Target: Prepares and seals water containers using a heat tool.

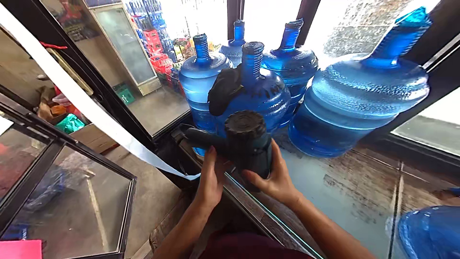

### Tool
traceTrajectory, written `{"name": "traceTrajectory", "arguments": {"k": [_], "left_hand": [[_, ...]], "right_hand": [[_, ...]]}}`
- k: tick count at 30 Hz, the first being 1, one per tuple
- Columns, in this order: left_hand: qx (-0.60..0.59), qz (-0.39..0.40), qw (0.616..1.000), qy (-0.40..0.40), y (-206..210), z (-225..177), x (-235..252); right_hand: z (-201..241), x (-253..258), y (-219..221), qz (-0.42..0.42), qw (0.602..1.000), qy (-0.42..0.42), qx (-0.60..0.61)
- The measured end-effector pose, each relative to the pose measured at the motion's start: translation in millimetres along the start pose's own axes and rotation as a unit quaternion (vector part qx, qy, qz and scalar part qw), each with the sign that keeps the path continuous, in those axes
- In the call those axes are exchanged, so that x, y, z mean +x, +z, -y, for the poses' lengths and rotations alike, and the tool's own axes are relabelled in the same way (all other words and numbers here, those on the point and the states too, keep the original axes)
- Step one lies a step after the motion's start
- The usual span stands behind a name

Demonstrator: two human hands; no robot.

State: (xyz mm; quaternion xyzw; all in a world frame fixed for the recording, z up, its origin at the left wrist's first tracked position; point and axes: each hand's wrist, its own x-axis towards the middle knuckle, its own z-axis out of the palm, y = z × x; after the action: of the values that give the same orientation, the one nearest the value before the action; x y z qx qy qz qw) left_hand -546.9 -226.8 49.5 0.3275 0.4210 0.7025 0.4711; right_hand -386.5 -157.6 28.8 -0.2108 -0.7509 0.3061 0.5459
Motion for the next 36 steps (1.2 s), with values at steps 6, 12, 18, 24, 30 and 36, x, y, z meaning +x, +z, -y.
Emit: {"name": "traceTrajectory", "arguments": {"k": [6, 12, 18, 24, 30, 36], "left_hand": [[0.476, 0.146, 0.822, 0.276, -37.7, -41.2, -17.6], [0.663, 0.206, 0.662, 0.281, -21.3, -50.2, 5.3], [0.482, 0.331, 0.762, 0.278, -26.6, -10.5, 14.4], [0.238, 0.254, 0.901, 0.259, -3.4, 18.2, 11.7], [0.058, 0.136, 0.979, 0.139, 21.6, 0.6, 32.1], [-0.087, 0.198, 0.973, 0.076, 44.4, 2.5, 50.1]], "right_hand": [[-0.7, 11.3, -68.4, 0.048, 0.995, 0.025, -0.084], [16.3, 22.5, -80.3, 0.196, 0.974, 0.008, -0.112], [37.3, 42.1, -85.3, 0.287, 0.947, -0.027, -0.143], [72.9, 60.4, -85.6, 0.164, 0.918, -0.185, -0.310], [44.4, 14.5, -59.7, -0.028, 0.943, -0.284, -0.170], [9.4, 29.8, -36.5, 0.064, 0.958, 0.193, 0.204]]}}
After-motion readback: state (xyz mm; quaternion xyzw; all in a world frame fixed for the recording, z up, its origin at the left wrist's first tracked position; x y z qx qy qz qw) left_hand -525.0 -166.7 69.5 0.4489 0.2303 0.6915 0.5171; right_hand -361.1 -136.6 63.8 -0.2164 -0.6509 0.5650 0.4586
